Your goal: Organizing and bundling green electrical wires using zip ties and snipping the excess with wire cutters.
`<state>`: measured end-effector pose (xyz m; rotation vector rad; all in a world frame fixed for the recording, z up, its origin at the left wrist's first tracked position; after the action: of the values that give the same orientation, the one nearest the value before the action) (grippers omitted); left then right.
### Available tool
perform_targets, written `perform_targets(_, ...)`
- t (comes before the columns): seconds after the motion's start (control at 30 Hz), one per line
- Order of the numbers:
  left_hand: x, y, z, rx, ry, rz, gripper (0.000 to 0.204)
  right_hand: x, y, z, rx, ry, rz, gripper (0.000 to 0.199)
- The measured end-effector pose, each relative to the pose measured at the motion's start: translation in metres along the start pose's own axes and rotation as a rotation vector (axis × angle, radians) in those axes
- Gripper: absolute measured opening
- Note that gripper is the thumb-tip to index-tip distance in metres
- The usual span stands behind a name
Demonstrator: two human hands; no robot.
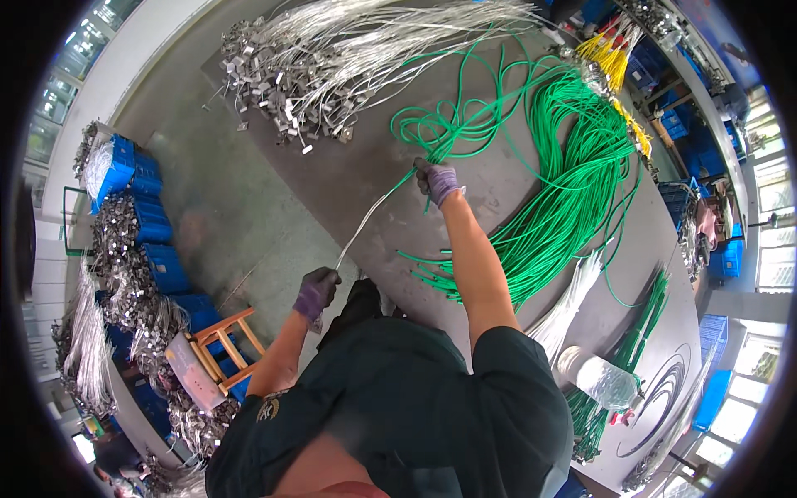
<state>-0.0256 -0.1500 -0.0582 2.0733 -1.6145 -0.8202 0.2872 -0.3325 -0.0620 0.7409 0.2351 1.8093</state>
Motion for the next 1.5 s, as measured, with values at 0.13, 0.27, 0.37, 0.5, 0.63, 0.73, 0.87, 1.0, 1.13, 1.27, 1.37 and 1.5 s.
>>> perform_targets(0.13, 0.008, -0.024, 0.002, 0.223, -0.3, -0.048, 0.022, 0.025, 0.016, -0.046, 0.131, 0.069, 0.02, 0.016)
perform_targets(0.27, 0.002, -0.016, -0.047, 0.208, -0.225, 0.088, 0.024, 0.062, 0.05, -0.047, 0.03, 0.363, 0.241, 0.02)
perform_targets(0.37, -0.002, -0.017, -0.044, 0.106, -0.015, 0.314, 0.024, 0.042, 0.018, -0.021, -0.457, 0.579, 0.308, 0.02)
perform_targets(0.5, -0.002, -0.015, -0.045, 0.158, 0.049, 0.326, 0.022, 0.058, 0.027, 0.012, -0.124, 0.227, 0.16, 0.016)
perform_targets(0.63, 0.001, -0.029, -0.048, 0.309, -0.088, 0.125, 0.022, 0.077, 0.048, -0.031, -0.143, 0.412, 0.165, 0.029)
perform_targets(0.73, -0.004, -0.035, -0.059, 0.023, -0.074, 0.033, 0.021, 0.08, 0.055, -0.055, 0.006, 0.382, 0.24, 0.028)
perform_targets(0.87, -0.017, -0.037, -0.056, 0.191, 0.066, 0.131, 0.027, 0.08, 0.046, -0.035, -0.035, 0.303, 0.189, 0.021)
perform_targets(1.0, -0.02, -0.035, -0.056, 0.372, 0.478, 0.36, 0.029, 0.076, 0.035, -0.025, 0.003, 0.175, 0.155, 0.018)
perform_targets(1.13, -0.025, -0.039, -0.049, 0.372, 0.247, 0.317, 0.028, 0.072, 0.034, -0.033, 0.055, 0.18, 0.144, 0.018)
perform_targets(1.27, -0.032, -0.046, -0.062, 0.486, 0.181, 0.194, 0.022, 0.081, 0.051, -0.046, 0.054, 0.271, 0.263, 0.02)
perform_targets(1.37, -0.032, -0.056, -0.075, 0.528, 0.165, 0.092, 0.018, 0.09, 0.059, -0.052, 0.045, 0.255, 0.289, 0.021)
perform_targets(1.5, -0.02, -0.072, -0.086, 0.533, 0.202, 0.013, 0.022, 0.089, 0.048, -0.049, 0.008, 0.211, 0.299, 0.023)
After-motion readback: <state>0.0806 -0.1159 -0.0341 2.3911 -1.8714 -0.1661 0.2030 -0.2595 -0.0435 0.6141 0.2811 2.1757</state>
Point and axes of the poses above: each hand's wrist, its own y-axis away from the middle knuckle, its own x-axis out of the palm, z = x × y, the point moved 3 cm from there along -y, towards the middle knuckle, and after that the axes turned 5 degrees about -y, right-handed, at the moved point
